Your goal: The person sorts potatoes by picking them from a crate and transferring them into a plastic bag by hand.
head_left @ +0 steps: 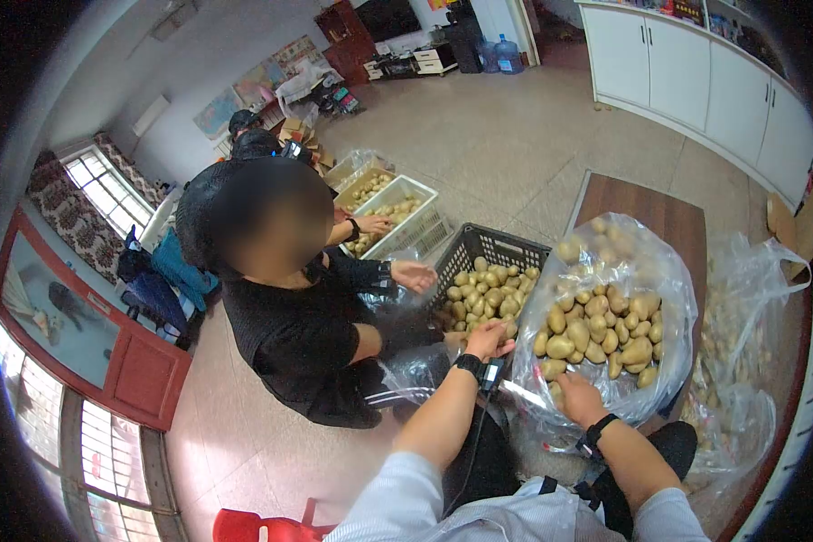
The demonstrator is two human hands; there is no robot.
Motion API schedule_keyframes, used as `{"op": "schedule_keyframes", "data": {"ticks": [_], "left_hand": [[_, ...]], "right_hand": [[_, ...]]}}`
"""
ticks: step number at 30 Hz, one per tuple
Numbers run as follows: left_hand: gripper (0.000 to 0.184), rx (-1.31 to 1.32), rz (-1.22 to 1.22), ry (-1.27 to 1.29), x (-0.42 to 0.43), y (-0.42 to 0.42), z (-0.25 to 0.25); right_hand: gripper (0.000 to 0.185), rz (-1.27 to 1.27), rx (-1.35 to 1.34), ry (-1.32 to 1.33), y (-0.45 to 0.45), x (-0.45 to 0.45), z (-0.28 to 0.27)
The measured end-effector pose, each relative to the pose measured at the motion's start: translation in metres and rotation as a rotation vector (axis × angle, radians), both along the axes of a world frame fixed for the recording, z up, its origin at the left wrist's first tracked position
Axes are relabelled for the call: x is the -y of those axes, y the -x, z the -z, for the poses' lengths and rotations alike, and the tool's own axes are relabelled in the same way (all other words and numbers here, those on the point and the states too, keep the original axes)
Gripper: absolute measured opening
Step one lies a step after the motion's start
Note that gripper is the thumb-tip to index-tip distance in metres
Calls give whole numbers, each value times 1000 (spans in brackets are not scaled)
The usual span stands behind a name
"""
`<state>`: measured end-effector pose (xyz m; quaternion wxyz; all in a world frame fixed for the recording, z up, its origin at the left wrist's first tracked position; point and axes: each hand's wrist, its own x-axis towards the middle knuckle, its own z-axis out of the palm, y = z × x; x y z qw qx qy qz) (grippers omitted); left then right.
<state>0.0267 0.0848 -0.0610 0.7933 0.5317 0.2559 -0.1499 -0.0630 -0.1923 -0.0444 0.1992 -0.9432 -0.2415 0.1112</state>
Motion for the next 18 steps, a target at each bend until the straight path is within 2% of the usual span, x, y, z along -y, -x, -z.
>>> {"op": "schedule_keyframes", "data": {"ticks": [2, 8, 10, 14, 16, 18], "left_hand": [[33, -49, -77, 15, -4, -2, 7], [36, -32, -16, -81, -13, -2, 10], [36, 4, 13, -114, -16, -3, 18], [34, -12, -121, -121, -14, -2, 11], [34, -6, -150, -89, -14, -1, 11], [34, 9, -199, -114, -13, 0, 14]], "right_hand": [[43, 19, 1, 30, 0, -2, 4], [34, 108, 63, -19, 2, 9, 17], [34, 161, -10, 2, 5, 15, -4], [36, 190, 46, -44, 7, 33, 4], [53, 270, 13, -65, 8, 41, 12], [53, 335, -6, -117, 11, 47, 18]]}}
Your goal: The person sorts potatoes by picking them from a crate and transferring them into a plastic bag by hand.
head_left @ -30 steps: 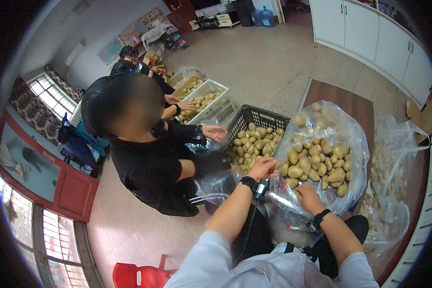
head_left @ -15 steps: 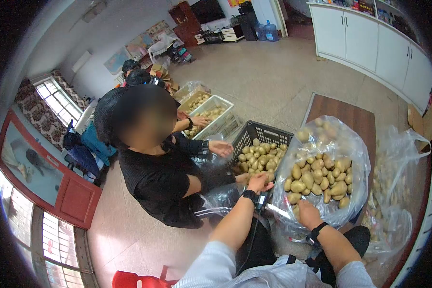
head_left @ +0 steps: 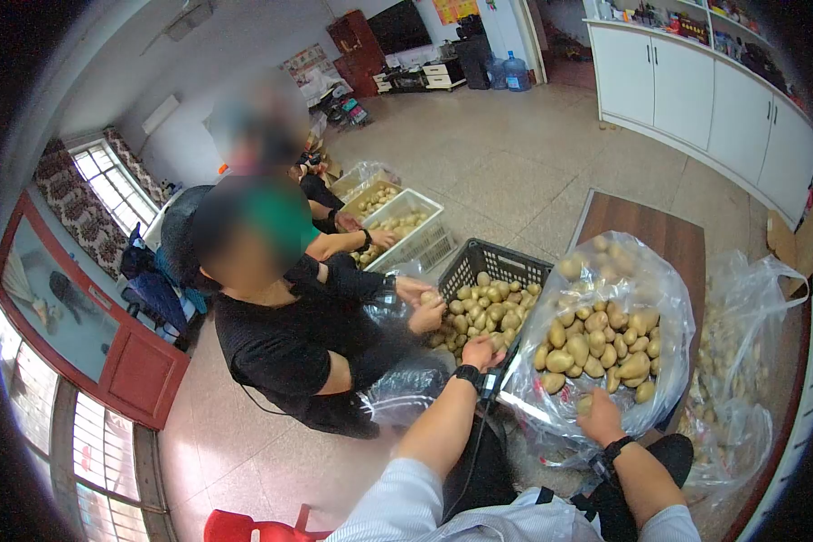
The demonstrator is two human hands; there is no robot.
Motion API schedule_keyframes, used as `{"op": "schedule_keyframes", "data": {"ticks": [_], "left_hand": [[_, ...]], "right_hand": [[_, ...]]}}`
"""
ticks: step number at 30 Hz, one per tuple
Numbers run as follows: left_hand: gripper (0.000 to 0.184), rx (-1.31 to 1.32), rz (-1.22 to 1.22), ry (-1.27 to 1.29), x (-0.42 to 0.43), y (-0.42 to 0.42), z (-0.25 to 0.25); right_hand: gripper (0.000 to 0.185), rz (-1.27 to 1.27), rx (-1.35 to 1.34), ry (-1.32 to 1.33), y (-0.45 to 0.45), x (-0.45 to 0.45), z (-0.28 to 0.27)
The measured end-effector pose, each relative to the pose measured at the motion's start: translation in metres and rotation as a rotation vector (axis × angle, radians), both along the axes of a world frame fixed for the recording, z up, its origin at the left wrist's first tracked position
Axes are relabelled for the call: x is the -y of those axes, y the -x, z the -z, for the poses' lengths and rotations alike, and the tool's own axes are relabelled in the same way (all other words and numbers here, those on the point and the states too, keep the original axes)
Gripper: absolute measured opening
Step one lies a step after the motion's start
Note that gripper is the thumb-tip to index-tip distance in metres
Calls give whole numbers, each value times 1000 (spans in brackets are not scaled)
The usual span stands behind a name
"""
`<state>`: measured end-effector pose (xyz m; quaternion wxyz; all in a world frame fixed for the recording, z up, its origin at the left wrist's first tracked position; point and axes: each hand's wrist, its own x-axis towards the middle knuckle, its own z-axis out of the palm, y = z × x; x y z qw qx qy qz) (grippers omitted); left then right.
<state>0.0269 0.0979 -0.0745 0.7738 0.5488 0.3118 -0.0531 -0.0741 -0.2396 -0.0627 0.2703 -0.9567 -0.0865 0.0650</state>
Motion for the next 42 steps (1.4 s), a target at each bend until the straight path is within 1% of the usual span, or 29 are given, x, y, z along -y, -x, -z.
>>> {"op": "schedule_keyframes", "data": {"ticks": [2, 4, 5, 6, 7, 8, 10, 11, 13, 14, 16, 17, 18, 19, 22, 23, 24, 25, 26, 28, 29, 30, 31, 33, 34, 35, 38, 39, 42], "left_hand": [[34, -1, -22, -18, -1, -1, 3], [34, -10, -43, -33, -1, -1, 4], [34, -14, -52, -44, -1, -1, 5], [34, -15, -61, -53, -1, -1, 5], [34, -18, -74, -67, -1, -1, 6], [35, -18, -83, -71, -2, -2, 7], [33, -21, -98, -81, -2, -1, 10], [31, -11, -90, -87, -3, -2, 11], [27, 9, -76, -98, -5, -3, 14], [25, 18, -73, -109, -6, -4, 15], [21, 50, -61, -134, -5, -4, 19], [19, 80, -45, -160, -5, -5, 22], [17, 130, -16, -208, -7, -5, 26], [15, 268, 78, -353, -9, -5, 33], [16, 718, 425, -970, -15, -2, 64], [17, 534, 335, -680, -4, -3, 56], [18, 367, 179, -394, 7, -3, 47], [19, 206, 110, -201, 17, 0, 26], [20, 47, 5, -12, 27, 2, 4], [21, 63, 8, 15, 33, 16, -15], [23, 46, 84, -31, 39, 17, -31], [24, 32, 167, -75, 45, 14, -38], [24, 44, 177, -71, 49, 14, -45], [28, 31, 285, -19, 53, 18, -54], [33, 20, 394, 3, 51, 17, -53], [33, 21, 404, 3, 53, 17, -51], [43, -13, 549, -11, 62, 24, -60], [43, -11, 552, -12, 65, 25, -64], [52, -66, 706, 51, 74, 29, -76]], "right_hand": [[53, 65, -14, -54, -1, 4, 2], [52, 158, -102, -208, -5, 6, 4], [52, 158, -102, -208, -10, 9, 17], [47, 222, -126, -310, -16, 11, 37], [42, 286, -150, -414, -18, 10, 41], [42, 287, -150, -413, -20, 14, 44], [33, 442, -574, -853, -22, 14, 26], [33, 442, -573, -852, -21, 15, 27], [28, 507, -712, -1172, -20, 15, 24], [28, 508, -710, -1168, -19, 16, 22], [29, 523, -856, -1318, -15, 12, -1], [29, 523, -859, -1308, -15, 11, -4], [28, 484, -876, -1341, -14, 10, -4], [27, 446, -900, -1370, -13, 10, -3], [29, 352, -845, -1295, -11, 5, 2], [29, 349, -881, -1274, -12, 3, 0], [29, 297, -820, -1161, -12, 5, -5], [29, 231, -761, -1051, -12, 2, -11], [29, 208, -805, -1032, -11, -3, -21], [28, 253, -740, -993, -12, -6, -41], [28, 251, -733, -990, -16, -7, -45], [28, 202, -733, -999, -18, -7, -50], [27, 155, -731, -1009, -19, -8, -56], [27, 161, -712, -995, -23, -18, -67], [27, 161, -727, -969, -24, -23, -73], [27, 161, -745, -941, -24, -27, -76], [27, 111, -740, -950, -30, -40, -63], [27, 94, -743, -941, -30, -44, -64], [30, 51, -700, -961, -29, -55, -70]]}}
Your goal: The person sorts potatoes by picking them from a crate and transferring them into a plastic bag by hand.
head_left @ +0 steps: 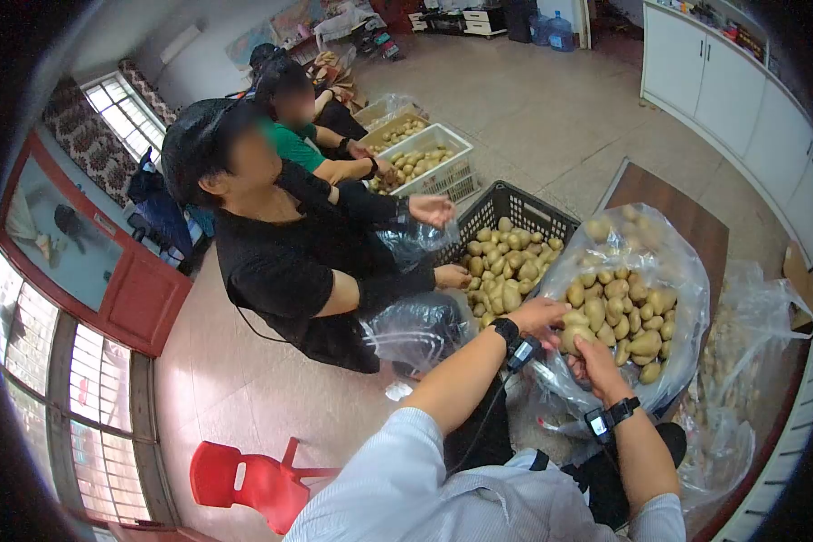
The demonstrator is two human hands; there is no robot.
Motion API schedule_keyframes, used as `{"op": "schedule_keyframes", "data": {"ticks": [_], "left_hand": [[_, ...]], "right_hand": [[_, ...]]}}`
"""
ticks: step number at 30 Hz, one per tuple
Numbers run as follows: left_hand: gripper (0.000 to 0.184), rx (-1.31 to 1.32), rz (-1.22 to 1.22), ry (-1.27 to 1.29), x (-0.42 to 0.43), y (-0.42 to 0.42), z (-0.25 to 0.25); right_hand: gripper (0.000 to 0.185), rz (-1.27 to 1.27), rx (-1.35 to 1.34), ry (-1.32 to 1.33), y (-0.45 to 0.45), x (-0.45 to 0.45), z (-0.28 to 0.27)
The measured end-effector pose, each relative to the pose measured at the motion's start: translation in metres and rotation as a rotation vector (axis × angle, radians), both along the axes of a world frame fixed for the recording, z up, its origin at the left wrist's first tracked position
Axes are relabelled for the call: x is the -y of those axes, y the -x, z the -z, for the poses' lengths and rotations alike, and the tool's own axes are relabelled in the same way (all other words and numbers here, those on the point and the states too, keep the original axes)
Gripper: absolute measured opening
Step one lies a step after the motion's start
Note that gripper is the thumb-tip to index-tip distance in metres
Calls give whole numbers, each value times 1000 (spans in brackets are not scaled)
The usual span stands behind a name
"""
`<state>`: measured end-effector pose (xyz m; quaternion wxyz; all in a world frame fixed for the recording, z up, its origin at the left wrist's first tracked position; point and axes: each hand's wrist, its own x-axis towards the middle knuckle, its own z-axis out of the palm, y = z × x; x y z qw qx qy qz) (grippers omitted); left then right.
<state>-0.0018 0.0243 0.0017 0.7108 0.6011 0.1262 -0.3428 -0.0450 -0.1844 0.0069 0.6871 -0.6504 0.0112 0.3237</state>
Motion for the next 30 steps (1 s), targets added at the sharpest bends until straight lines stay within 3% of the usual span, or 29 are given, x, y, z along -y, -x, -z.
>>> {"op": "schedule_keyframes", "data": {"ticks": [7, 14, 18, 20, 24, 25, 27, 30], "left_hand": [[49, -1, 302, 99, 12, -1, -9], [40, 62, 347, 100, 11, 0, -9], [38, 24, 278, 70, 10, 2, -4], [28, -18, 186, 91, 6, 2, 6], [39, -94, 56, 185, 3, -13, 26], [34, -54, 81, 164, 0, -15, 28], [41, -79, 72, 94, -4, -19, 22], [39, -52, 19, 26, -11, -17, 17]], "right_hand": [[39, -62, 68, 58, -6, -1, 6], [43, -48, 97, 116, -4, 1, 0], [40, -110, 339, 213, -5, 7, 16], [35, -119, 403, 180, -3, 10, 13], [20, -68, 438, 172, -5, 15, 58], [20, -36, 415, 196, -3, 20, 67], [16, -99, 651, 213, -1, 23, 75], [22, -105, 564, 331, 7, 29, 58]]}}
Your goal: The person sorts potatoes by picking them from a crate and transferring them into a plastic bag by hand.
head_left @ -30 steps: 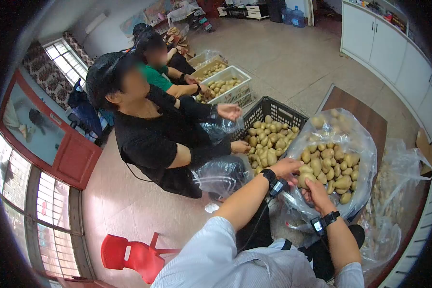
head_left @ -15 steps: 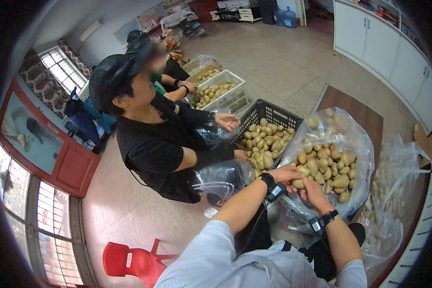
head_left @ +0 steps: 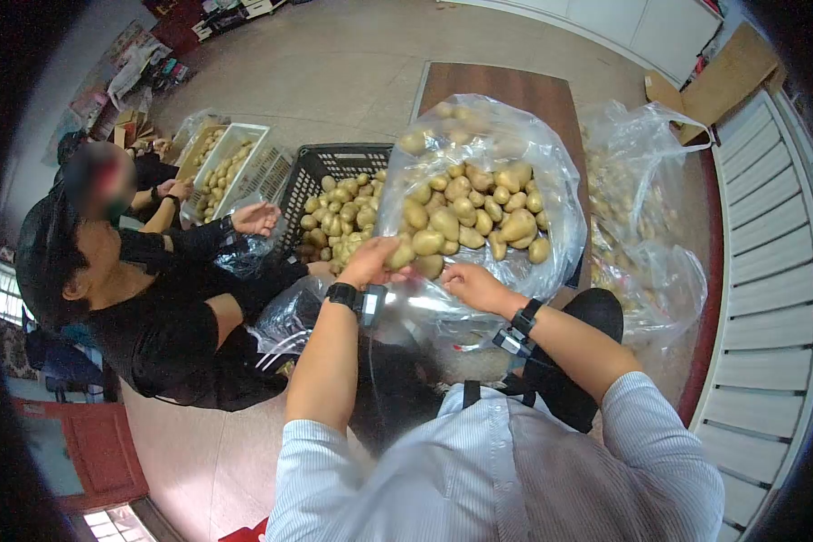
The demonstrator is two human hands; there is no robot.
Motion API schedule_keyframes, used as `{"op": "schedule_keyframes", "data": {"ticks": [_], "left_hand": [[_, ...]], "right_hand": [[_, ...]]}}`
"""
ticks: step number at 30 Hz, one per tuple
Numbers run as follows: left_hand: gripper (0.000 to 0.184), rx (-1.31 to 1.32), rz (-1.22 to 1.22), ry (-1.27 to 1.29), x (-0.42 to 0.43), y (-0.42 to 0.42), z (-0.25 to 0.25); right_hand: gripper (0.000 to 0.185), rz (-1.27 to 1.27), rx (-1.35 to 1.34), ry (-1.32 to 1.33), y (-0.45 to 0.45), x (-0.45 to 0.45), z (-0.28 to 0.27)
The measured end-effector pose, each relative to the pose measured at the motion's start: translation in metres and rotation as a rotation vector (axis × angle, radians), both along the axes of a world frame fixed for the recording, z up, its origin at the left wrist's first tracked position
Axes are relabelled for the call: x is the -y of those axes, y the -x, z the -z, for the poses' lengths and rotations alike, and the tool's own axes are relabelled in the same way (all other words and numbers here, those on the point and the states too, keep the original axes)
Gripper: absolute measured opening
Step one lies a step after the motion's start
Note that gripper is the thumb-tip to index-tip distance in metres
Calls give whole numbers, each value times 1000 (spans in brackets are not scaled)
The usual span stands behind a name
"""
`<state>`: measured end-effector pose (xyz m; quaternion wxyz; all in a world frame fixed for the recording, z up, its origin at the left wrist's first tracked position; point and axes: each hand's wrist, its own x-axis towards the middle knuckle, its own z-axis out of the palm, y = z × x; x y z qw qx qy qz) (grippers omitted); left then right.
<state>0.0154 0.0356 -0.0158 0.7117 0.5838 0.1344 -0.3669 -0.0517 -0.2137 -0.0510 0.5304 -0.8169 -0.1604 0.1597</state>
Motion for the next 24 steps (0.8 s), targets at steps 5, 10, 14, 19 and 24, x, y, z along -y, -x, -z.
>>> {"op": "schedule_keyframes", "data": {"ticks": [5, 10, 14, 19, 24], "left_hand": [[38, 23, -238, 27, -17, -3, 15], [35, -9, -400, 41, -35, -7, 22], [36, 8, -471, -12, -45, -8, 27], [33, -11, -522, 12, -74, -22, 75], [39, 38, -430, -237, -74, -18, 54]], "right_hand": [[27, 265, 247, 246, -4, 33, 12], [44, 519, 463, 678, -26, 68, -22], [43, 509, 639, 777, -33, 83, -7], [41, 422, 578, 863, -31, 79, -7], [37, 408, 591, 935, -29, 76, -4]]}}
